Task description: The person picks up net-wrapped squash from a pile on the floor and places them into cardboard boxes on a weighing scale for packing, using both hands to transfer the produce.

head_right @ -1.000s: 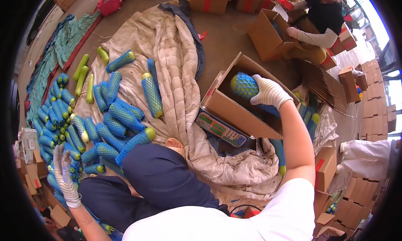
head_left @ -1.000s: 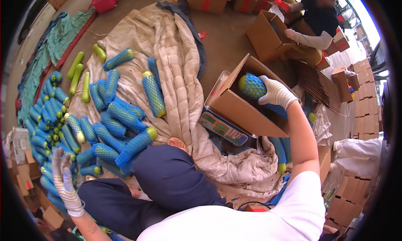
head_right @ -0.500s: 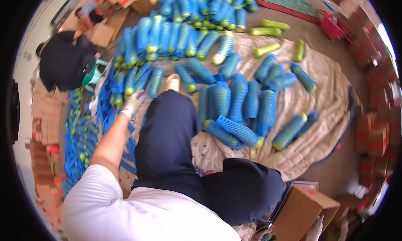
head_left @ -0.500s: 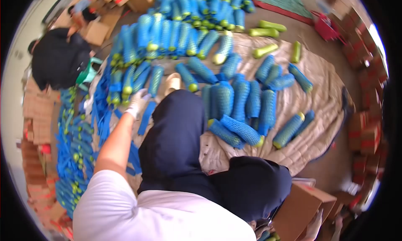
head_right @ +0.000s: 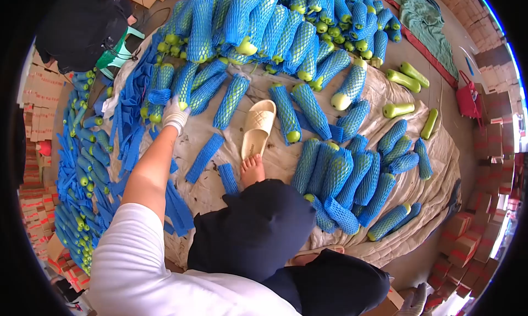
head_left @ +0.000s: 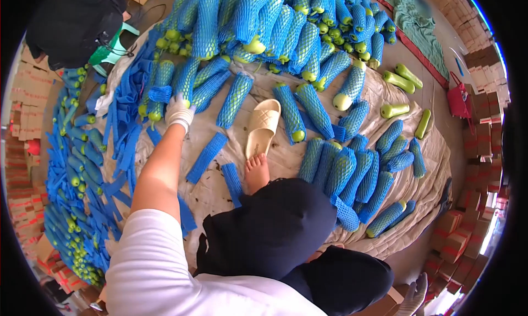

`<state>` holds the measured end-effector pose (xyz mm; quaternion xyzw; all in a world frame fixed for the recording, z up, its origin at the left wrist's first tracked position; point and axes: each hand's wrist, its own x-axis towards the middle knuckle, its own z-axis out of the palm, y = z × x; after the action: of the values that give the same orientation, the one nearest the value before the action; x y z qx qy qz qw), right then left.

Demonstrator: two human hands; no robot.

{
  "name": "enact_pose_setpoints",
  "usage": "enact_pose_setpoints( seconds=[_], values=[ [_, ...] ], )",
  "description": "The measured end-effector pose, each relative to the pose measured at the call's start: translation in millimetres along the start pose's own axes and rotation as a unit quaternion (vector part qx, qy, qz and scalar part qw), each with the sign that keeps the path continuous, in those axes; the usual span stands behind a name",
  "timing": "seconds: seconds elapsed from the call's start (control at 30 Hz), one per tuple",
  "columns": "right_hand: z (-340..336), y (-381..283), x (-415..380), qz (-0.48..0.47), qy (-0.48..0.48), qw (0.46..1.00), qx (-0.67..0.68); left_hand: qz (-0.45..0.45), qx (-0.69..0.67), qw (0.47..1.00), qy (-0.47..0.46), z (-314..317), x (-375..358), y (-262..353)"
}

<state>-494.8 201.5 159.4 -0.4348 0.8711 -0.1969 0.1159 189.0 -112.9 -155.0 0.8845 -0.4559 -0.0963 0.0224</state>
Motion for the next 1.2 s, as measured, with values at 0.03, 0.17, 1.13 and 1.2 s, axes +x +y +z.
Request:
enact_pose_setpoints(
  seconds=[0.03, 0.17, 1.13, 1.2],
  values=[
    [18, -9, 13, -0.003, 0.001, 1.0, -0.01, -0.018, 0.018, 1.0, 0.004, 4, 15, 4],
    [89, -90, 61, -0.195, -0.13, 0.971, -0.052, -0.112, 0.036, 0.992, -0.045, 17, 63, 10],
    [212, -153, 99, 0.064, -0.091, 0.691, 0.714, 0.147, -0.209, 0.966, -0.034, 166, 16, 65],
    [133, -122, 83, -0.017, -0.032, 0.719, 0.694, 0.03, -0.498, 0.81, -0.309, 143, 24, 56]
  ],
)
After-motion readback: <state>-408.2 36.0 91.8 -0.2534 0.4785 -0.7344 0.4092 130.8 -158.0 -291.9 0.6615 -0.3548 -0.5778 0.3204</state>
